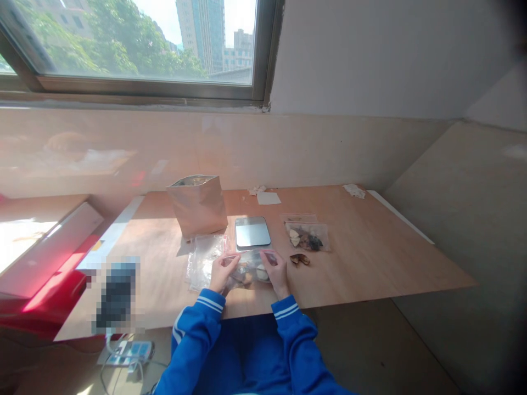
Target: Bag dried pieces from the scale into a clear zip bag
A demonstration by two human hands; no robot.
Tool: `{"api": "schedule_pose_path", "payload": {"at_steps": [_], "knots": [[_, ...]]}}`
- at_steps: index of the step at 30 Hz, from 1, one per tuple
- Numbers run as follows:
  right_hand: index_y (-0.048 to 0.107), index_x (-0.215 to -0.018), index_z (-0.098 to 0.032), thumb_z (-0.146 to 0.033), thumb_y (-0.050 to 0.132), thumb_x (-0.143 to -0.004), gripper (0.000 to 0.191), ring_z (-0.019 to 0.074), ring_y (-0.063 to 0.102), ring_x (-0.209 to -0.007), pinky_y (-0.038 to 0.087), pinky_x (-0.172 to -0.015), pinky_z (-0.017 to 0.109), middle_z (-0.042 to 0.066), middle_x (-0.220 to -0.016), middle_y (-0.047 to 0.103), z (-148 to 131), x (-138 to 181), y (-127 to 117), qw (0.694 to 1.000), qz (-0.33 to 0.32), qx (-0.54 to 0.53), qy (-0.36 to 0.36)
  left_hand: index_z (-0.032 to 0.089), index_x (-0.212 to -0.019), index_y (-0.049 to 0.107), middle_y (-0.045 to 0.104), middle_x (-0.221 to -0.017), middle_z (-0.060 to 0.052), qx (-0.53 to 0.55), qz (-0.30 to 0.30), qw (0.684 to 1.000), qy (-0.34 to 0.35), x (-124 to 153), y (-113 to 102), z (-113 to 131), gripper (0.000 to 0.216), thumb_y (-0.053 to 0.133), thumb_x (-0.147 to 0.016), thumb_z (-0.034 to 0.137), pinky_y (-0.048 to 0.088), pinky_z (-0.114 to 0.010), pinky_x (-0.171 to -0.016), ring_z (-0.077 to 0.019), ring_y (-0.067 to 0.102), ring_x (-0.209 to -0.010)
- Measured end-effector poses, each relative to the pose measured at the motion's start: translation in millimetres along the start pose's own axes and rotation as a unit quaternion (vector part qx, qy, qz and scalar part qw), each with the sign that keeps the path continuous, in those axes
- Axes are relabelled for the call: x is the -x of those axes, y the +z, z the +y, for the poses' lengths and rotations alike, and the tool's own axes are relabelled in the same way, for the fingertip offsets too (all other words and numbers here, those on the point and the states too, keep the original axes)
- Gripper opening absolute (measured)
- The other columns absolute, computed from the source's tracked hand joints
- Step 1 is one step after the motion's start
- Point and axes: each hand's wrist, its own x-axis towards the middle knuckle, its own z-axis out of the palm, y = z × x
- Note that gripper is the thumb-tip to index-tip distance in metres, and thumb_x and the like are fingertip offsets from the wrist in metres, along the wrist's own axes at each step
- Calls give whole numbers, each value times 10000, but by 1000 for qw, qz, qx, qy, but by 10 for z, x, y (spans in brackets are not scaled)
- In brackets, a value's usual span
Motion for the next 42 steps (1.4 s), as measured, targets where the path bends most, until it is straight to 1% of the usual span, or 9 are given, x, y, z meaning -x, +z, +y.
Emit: {"api": "schedule_pose_path", "payload": {"at_steps": [6,11,16,18,23,31,34,38,42], "knots": [[691,-868,-170,-390,631,-829,232,211,673,-814,545,-760,323,73,-866,723,-9,1,-5,999,0,45,-31,126,-797,728,718,-806,-79,1,21,1000,-3,-4,5,-10,306,772,-661,397,510,-278,-683,-180,649,-727],[696,-885,-170,-403,645,-817,248,208,679,-817,553,-761,324,75,-891,729,-8,-8,14,1000,-7,10,-18,123,-814,731,716,-835,-96,3,5,1000,6,3,4,1,303,765,-674,389,524,-295,-728,-201,658,-785],[723,-895,-171,-409,677,-787,266,226,684,-877,558,-809,357,85,-925,732,-30,-12,46,999,-46,-12,-11,124,-794,734,716,-827,-98,9,4,1000,5,14,8,1,285,775,-668,377,531,-304,-726,-196,659,-771],[729,-904,-172,-404,675,-792,263,228,686,-883,559,-813,363,89,-930,732,-38,-12,51,998,-51,-20,-7,121,-802,735,718,-826,-99,10,7,1000,4,9,6,-20,293,776,-668,380,533,-304,-727,-194,660,-771],[739,-869,-173,-400,667,-799,248,222,678,-862,562,-786,352,82,-889,726,-59,-16,39,998,-52,1,-35,117,-822,736,719,-842,-102,8,15,1000,-9,-8,6,-65,333,770,-667,410,537,-295,-685,-196,665,-768],[741,-856,-177,-368,642,-830,216,196,661,-821,539,-752,312,59,-848,704,-77,-10,12,996,-70,32,-55,128,-808,739,722,-811,-85,-8,32,999,-15,4,22,-36,316,780,-655,402,527,-284,-675,-181,663,-724],[738,-846,-174,-372,643,-827,220,194,664,-814,542,-751,311,62,-859,706,-82,-12,16,996,-67,26,-53,124,-806,734,718,-826,-91,-12,27,1000,-11,6,18,-30,310,772,-666,398,528,-290,-696,-189,659,-753],[737,-866,-177,-390,645,-818,236,207,669,-846,552,-764,323,70,-887,710,-103,-11,19,996,-76,19,-50,132,-797,738,711,-849,-96,-24,16,1000,13,12,17,-3,282,761,-679,387,526,-312,-753,-210,652,-817],[738,-860,-180,-391,652,-810,233,207,670,-841,556,-763,324,69,-877,710,-97,-7,18,995,-82,19,-47,142,-803,743,711,-872,-97,-27,4,999,19,17,22,11,261,754,-691,377,519,-314,-774,-206,650,-829]]}}
